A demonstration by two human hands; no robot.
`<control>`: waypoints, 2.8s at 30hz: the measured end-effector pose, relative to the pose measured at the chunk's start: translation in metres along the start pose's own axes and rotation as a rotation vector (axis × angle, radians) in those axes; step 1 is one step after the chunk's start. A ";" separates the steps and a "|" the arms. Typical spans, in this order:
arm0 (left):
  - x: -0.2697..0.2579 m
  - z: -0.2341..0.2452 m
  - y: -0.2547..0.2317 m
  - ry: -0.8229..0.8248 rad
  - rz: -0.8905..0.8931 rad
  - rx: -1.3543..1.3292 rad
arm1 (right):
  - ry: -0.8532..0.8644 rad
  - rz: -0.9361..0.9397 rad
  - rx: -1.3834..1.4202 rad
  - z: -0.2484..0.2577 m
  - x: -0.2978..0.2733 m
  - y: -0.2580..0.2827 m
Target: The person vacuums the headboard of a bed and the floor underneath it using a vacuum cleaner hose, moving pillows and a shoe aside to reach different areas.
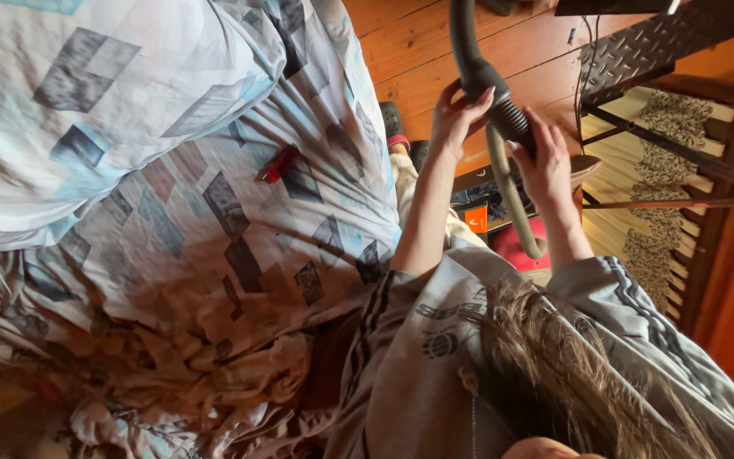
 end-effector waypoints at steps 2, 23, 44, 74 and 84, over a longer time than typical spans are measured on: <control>0.002 -0.012 0.000 0.176 -0.022 -0.112 | 0.019 -0.013 -0.005 0.006 0.000 -0.007; 0.065 -0.078 0.008 0.239 0.039 -0.287 | -0.215 0.028 -0.007 0.050 0.029 -0.014; 0.088 -0.109 0.000 0.229 -0.007 -0.385 | -0.309 0.100 -0.092 0.065 0.052 -0.017; -0.033 -0.150 -0.044 -0.395 -0.958 0.456 | -0.362 -0.053 -0.147 -0.007 0.041 -0.078; -0.025 -0.106 -0.051 -0.310 -0.834 0.372 | -0.287 -0.102 -0.150 -0.044 0.040 -0.070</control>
Point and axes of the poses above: each hand's wrist, its own x-axis towards the middle knuckle, its own z-axis out of the back of the hand, y = z × x, the point moved 5 cm from there along x, towards the middle knuckle, and after that the axes turned 5 degrees about -x, right-handed, at the moved point
